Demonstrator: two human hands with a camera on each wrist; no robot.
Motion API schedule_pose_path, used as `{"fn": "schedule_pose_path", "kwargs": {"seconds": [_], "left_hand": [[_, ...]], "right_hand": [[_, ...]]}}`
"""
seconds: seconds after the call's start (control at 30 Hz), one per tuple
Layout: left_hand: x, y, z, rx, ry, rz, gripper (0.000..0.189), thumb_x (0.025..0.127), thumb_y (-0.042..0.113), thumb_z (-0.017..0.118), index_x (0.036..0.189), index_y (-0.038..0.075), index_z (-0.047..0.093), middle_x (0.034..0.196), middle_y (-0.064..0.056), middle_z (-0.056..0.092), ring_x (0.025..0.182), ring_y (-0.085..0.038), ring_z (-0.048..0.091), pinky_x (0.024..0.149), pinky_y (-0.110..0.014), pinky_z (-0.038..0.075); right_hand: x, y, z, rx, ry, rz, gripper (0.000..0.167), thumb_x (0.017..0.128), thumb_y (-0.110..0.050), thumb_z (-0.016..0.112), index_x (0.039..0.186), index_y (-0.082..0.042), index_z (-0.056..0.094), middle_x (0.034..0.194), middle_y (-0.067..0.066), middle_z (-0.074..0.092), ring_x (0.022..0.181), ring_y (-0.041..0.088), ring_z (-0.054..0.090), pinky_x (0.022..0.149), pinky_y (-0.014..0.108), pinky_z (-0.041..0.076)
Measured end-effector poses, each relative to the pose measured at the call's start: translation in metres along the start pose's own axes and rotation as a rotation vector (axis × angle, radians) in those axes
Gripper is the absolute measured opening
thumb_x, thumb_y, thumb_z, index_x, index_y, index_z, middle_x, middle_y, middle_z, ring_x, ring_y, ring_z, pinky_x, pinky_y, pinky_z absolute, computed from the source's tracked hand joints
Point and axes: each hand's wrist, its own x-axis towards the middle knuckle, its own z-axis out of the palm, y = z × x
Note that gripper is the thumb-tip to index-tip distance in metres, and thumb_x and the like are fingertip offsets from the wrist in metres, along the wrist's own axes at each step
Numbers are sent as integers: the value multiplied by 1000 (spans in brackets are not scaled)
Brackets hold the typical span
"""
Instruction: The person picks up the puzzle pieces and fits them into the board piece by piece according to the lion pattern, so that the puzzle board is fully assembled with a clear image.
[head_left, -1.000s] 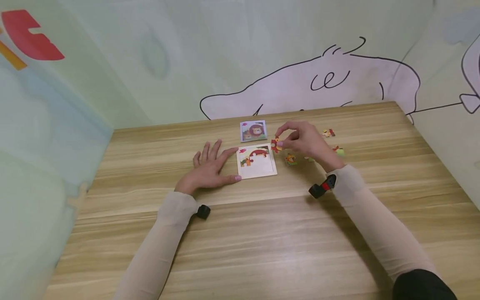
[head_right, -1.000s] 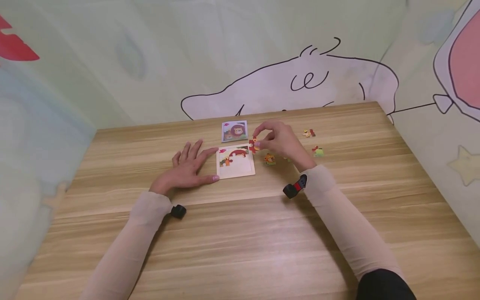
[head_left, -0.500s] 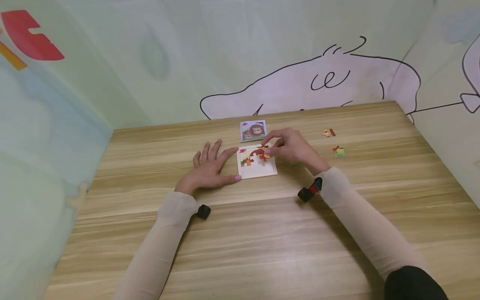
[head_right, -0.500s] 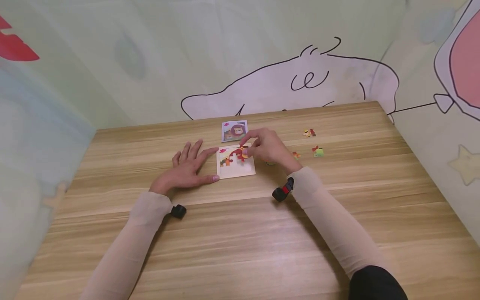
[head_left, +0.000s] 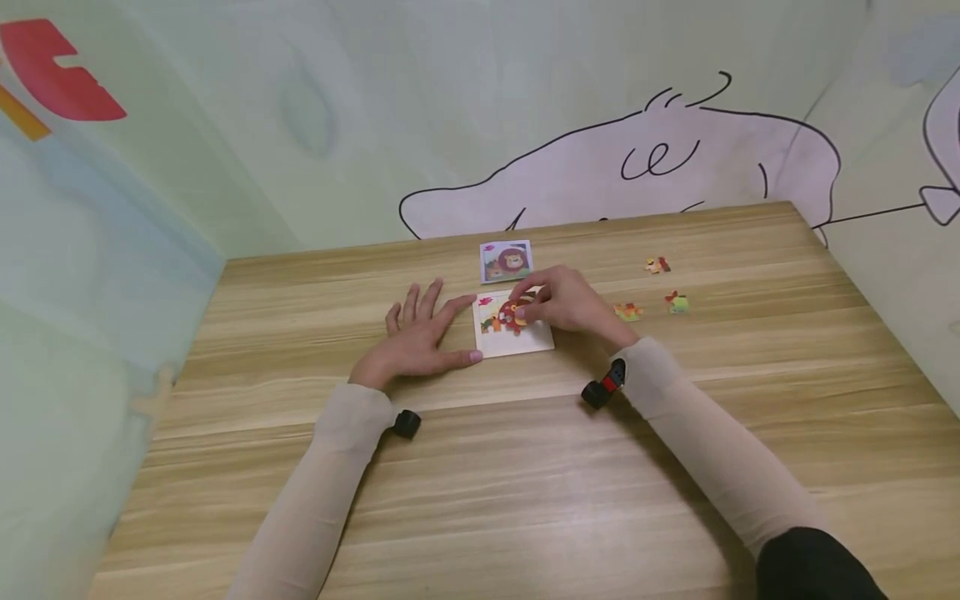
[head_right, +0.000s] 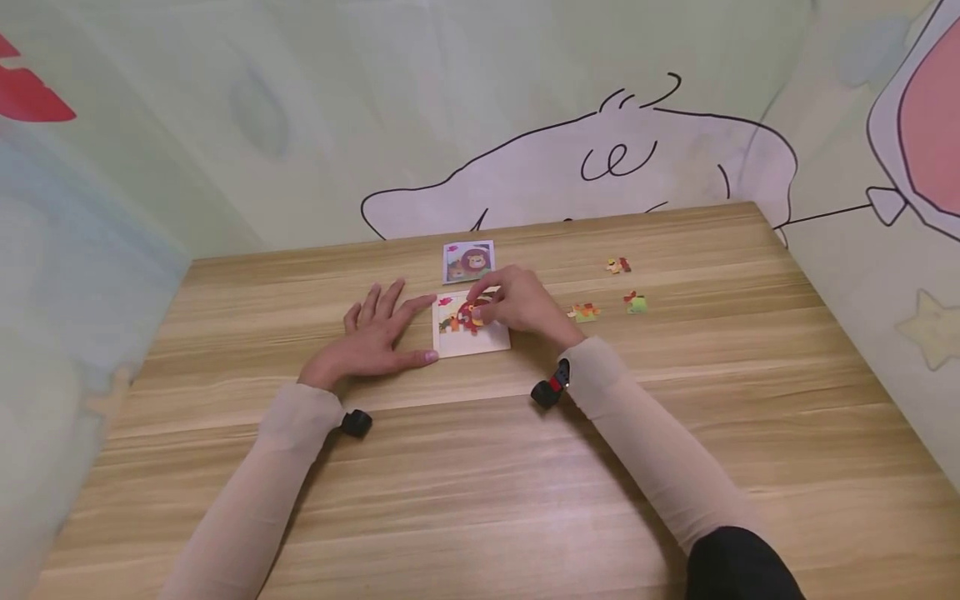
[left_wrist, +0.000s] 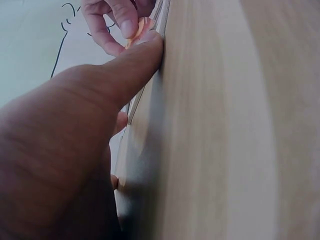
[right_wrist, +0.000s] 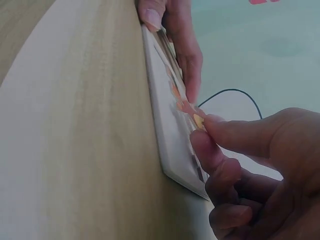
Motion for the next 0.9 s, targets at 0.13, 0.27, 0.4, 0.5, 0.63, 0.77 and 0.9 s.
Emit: {"fn": "schedule_pose_path", "kwargs": {"seconds": [0.13,0.27,0.4,0.5,0.63,0.77,0.9], "left_hand": [[2,-2,1,-9,5,5,96,92,78,64,170,46,19,182,-10,-17,166,-45,-25,127,-75,-10],[3,-3,1,-5,5,2,96,91,78,65,170,46,19,182,-11,-16,166,-46,-25,128,-75,-9],[1,-2,1,9,4,-2,97,91,78,65,170,46,19,182,-12,-16,166,-46,-25,128,-74,-10],[-1,-1,0,4,5,3,97,90,80,64,169,46,20,183,-12,-15,166,-47,-24,127,-75,-10],[-1,0,-1,-9,6,3,96,91,78,64,169,46,20,183,-13,-14,166,-46,-23,127,-75,-9],[1,-2,0,-6,6,2,95,92,78,64,169,47,19,183,-11,-15,166,-45,-23,128,-75,-8],[0,-2,0,-5,6,9,96,92,78,64,170,45,20,183,-12,-15,166,-46,-24,127,-74,-9]], "right_hand": [[3,-1,4,-4,-3,19,18,97,-12,78,114,-16,81,108,9,82,86,17,67,69,26,47],[4,-3,7,-42,2,26,16,98,-14,77,113,-17,82,114,9,80,92,22,65,75,30,47],[5,-7,9,-103,11,15,16,98,-17,78,113,-14,83,115,9,80,94,23,64,80,32,46],[6,-10,11,-133,23,19,16,98,-18,79,112,-12,83,111,9,80,90,23,60,77,31,44],[8,-14,12,-176,41,15,15,97,-19,80,109,-10,84,106,10,80,85,21,56,73,29,40],[9,-19,13,-220,57,27,12,94,-18,82,104,-11,85,107,9,81,86,20,56,73,28,39],[8,-25,13,-247,63,96,13,93,-20,83,103,-12,83,108,7,79,86,21,54,68,28,38]]}}
